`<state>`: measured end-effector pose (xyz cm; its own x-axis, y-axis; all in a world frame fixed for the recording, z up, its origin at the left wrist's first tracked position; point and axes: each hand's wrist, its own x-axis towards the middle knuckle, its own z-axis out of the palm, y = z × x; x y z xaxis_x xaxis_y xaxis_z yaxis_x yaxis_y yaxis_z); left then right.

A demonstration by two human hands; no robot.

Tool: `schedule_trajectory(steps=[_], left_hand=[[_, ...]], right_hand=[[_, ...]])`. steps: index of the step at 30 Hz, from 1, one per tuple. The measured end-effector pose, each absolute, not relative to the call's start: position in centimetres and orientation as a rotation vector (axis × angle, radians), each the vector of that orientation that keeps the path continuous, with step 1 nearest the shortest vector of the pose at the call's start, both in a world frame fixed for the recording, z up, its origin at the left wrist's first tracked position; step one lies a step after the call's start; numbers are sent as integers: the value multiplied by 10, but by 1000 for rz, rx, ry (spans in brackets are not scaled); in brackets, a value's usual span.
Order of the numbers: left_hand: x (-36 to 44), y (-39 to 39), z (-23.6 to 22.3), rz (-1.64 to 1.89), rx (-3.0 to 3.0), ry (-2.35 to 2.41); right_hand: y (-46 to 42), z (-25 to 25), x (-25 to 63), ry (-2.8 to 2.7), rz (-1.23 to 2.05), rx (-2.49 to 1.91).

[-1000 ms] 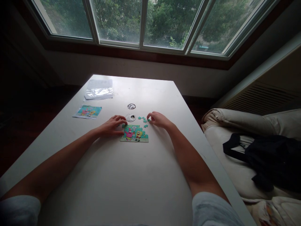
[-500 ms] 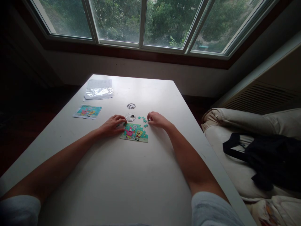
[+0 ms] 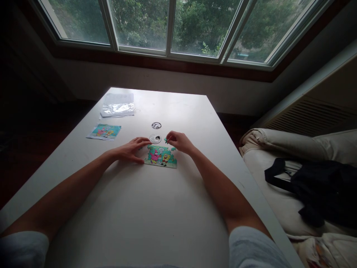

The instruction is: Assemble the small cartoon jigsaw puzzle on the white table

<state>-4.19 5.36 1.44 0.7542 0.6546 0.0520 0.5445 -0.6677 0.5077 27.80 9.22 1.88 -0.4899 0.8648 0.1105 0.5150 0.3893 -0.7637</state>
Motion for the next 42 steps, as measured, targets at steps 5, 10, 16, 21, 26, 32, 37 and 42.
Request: schedule_trajectory(steps=[5,10,16,21,26,32,37,42], left_hand=[[-40,54,10,392,2481,901],[-40,55,8,393,2491,914],[-40,55,5,372,2507,927],[-39,55,4,365,2507,932],[-39,54,5,381,2504,929],[-39,54,5,392,2507,918],[-39,55,5,375,2513,922],[-40,55,6,371,2509,915]], right_hand=[[61,13,234,-2097,963,-1037],[40,1,208,-2126,955,-980],[35,-9,199,-2215,801,-964],[34,-11,198,-2242,737,-972],[35,-14,197,-2272,667,-921],[37,-19,196,-2361,520,-862],[36,-18,197,-2401,435,-779],[34,-12,202,-2410,401,-747]])
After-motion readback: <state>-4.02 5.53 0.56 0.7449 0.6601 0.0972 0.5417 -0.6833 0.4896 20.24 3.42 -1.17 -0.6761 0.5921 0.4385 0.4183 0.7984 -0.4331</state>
